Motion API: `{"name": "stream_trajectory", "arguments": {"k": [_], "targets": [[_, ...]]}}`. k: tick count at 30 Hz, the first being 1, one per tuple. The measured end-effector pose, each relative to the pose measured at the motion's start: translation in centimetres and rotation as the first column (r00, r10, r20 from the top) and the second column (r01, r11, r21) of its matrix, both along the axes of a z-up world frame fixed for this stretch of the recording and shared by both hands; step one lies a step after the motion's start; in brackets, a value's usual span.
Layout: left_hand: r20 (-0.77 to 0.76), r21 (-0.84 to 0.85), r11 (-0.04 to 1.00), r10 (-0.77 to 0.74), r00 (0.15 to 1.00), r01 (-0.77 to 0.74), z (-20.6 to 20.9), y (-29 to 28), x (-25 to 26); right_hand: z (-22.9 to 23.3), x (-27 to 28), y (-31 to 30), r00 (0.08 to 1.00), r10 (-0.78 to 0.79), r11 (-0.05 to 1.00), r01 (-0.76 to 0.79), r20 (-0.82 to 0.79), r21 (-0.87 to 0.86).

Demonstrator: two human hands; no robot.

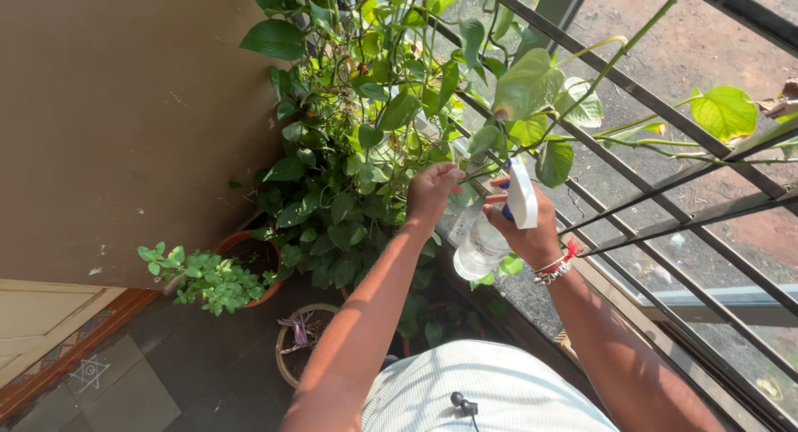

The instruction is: The person uses a spray bottle to mist water onto several potted plants on a balcony. They systematically move from one plant to another, spraying the leaves and soil of each.

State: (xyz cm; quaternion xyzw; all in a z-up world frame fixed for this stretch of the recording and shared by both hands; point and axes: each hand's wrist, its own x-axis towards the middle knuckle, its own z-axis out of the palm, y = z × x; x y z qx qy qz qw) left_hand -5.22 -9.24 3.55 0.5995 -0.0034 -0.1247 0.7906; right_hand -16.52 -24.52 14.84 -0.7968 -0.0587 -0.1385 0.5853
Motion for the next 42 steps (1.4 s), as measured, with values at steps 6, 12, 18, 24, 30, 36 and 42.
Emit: {"name": "stream_trajectory", "arguments": {"k": [6,12,18,24,30,36,42], "targets": [[0.102,0.128,0.965,-0.24,0.965,0.227,2.0,-6.7,-1.1,-0.1,-3.8,-4.4,0.985,-0.159,0.979,0.149,-0.061,-0.142],[0.059,0.159,0.937,-0.322,0.945,0.31,3.6,-11.8,-0.2,0.2,-5.3,-6.5,0.95,-0.309,0.897,0.276,-0.045,-0.344],[0.038,-0.012,0.992,-0.123,0.992,0.123,2.1,-10.4,-0.4,0.2,-5.6,-6.4,0.968,-0.25,0.924,0.228,-0.032,-0.306],[-0.071,-0.074,0.993,-0.095,0.993,0.09,3.0,-7.9,-0.9,0.2,-4.3,-4.8,0.97,-0.196,0.94,0.144,-0.145,-0.31],[0.013,-0.088,0.992,-0.091,0.996,0.091,3.6,-8.0,-1.2,-0.1,-4.1,-4.3,0.973,-0.174,0.946,0.124,-0.148,-0.3],[-0.025,-0.006,0.996,-0.092,0.995,0.092,3.6,-7.9,-1.3,0.0,-4.8,-4.4,0.98,-0.152,0.949,0.108,-0.13,-0.296],[-0.079,-0.074,0.99,-0.124,0.989,0.118,3.8,-7.9,-1.5,-0.4,-5.5,-4.4,0.98,-0.173,0.927,0.129,-0.098,-0.351]]}}
